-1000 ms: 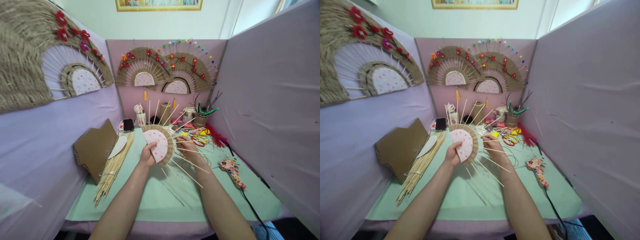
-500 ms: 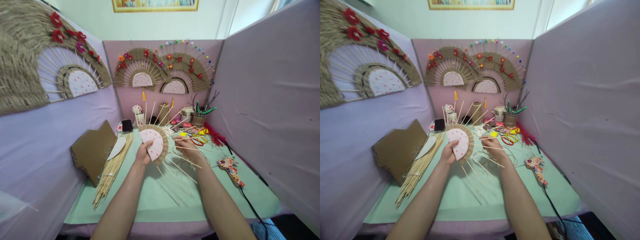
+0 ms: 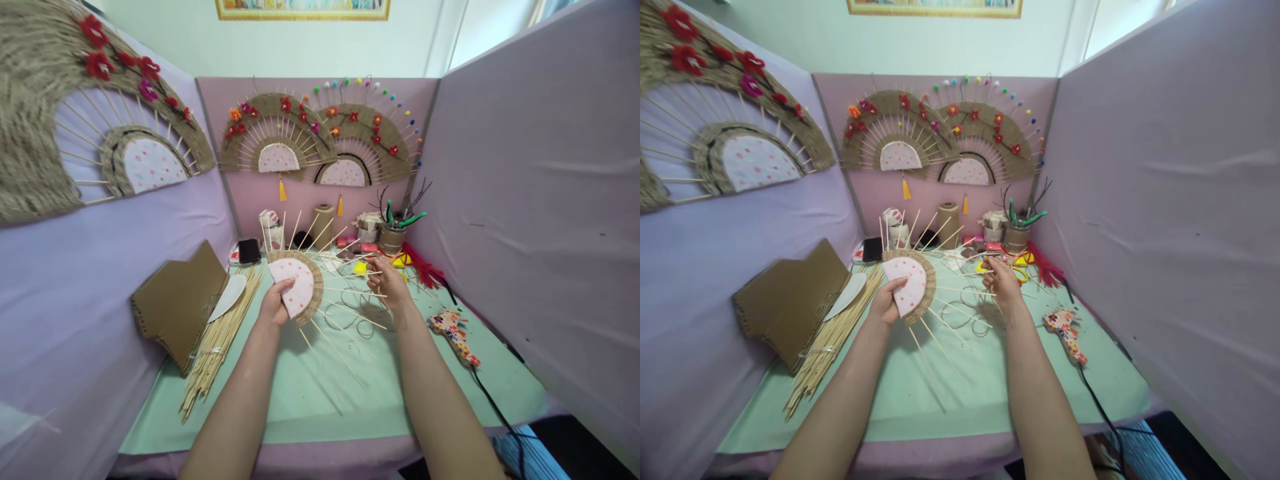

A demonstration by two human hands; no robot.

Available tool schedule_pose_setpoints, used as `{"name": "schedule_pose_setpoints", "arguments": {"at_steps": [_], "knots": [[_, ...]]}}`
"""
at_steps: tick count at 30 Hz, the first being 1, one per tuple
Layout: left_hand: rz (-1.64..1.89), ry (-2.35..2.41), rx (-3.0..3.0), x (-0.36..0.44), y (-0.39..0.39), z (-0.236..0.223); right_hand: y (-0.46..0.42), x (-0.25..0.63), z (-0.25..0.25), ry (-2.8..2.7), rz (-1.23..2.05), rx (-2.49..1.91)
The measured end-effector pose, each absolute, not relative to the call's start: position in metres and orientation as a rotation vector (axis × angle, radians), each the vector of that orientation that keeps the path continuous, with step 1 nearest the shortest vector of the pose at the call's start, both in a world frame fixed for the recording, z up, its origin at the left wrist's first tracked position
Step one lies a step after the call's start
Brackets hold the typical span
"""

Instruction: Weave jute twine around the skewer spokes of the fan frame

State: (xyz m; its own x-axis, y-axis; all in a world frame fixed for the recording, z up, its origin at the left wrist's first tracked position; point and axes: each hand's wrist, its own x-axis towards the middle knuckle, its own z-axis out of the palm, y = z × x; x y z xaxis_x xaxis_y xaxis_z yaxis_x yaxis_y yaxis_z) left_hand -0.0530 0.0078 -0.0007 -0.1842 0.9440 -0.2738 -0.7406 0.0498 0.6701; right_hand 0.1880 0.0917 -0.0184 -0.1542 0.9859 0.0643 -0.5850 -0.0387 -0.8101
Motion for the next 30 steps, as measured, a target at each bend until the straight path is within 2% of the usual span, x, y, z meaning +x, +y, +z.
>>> {"name": "schedule_pose_setpoints", "arguments": {"at_steps": [18,30], "knots": [[1.494,0.904,0.324,-0.051,0.01,-0.004,0.105,0.185,-0.031,-0.874,1.021,-0.695],[1.515,0.878,0.294,-0.052,0.009,-0.002,0.098,0.185,-0.023,-0.897,1.048,-0.659]]}}
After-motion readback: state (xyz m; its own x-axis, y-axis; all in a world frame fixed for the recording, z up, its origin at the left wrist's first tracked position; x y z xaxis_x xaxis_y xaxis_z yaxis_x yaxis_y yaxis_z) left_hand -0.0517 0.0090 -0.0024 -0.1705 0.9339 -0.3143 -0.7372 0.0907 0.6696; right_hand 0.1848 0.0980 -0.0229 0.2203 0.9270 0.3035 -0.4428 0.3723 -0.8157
